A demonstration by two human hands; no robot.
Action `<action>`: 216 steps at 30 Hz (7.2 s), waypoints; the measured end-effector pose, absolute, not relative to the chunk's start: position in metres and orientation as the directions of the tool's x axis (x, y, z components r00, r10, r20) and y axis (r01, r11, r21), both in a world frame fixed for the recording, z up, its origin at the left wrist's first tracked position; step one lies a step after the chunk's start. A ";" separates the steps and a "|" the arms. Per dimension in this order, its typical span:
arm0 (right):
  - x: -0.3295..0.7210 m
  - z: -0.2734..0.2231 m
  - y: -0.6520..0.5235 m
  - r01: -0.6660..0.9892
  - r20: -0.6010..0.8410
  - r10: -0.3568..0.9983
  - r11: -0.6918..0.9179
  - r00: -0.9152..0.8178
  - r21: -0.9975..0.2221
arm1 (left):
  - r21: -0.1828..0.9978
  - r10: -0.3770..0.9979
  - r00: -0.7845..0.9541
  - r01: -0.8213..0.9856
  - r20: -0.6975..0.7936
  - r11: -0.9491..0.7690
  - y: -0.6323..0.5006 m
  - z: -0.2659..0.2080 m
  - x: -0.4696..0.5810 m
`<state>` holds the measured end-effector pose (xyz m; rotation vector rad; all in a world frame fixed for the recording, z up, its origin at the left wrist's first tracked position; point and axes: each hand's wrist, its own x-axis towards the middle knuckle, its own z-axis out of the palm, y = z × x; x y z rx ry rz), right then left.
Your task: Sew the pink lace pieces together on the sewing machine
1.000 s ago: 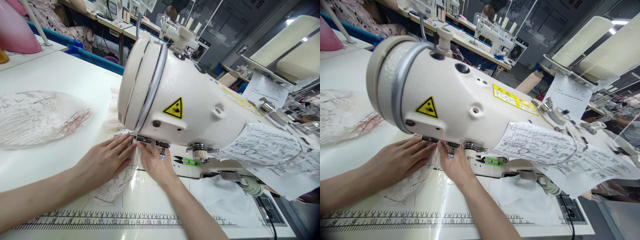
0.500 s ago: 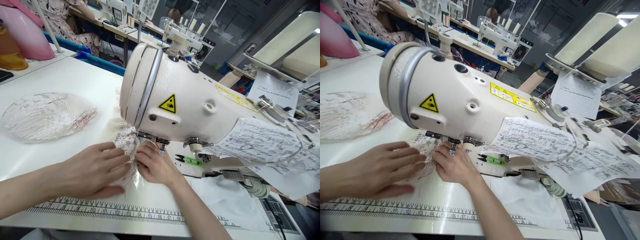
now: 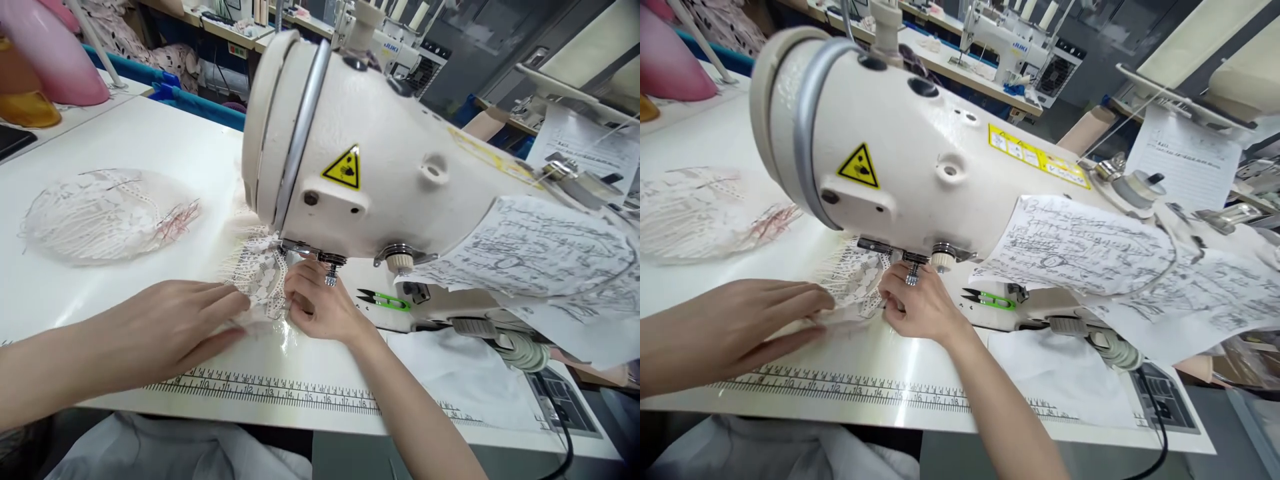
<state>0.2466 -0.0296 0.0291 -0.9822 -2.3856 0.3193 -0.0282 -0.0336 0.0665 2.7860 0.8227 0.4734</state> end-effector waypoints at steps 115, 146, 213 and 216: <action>0.239 0.025 -0.022 0.802 0.509 0.706 0.595 -0.492 -0.049 | -0.033 0.404 0.765 0.484 0.502 -0.874 0.014 0.017 0.013; 0.221 0.017 -0.022 0.712 0.489 0.761 0.616 -0.427 -0.338 | 0.045 0.376 0.731 0.430 0.569 -0.902 0.017 0.029 0.007; 0.217 0.021 -0.031 0.657 0.562 0.568 0.752 -0.602 -0.056 | 0.154 0.377 0.861 0.345 0.340 -0.926 0.036 0.006 -0.017; 0.215 0.019 -0.031 0.663 0.595 0.549 0.748 -0.587 -0.035 | 0.092 0.354 0.855 0.345 0.379 -0.934 0.036 0.010 -0.016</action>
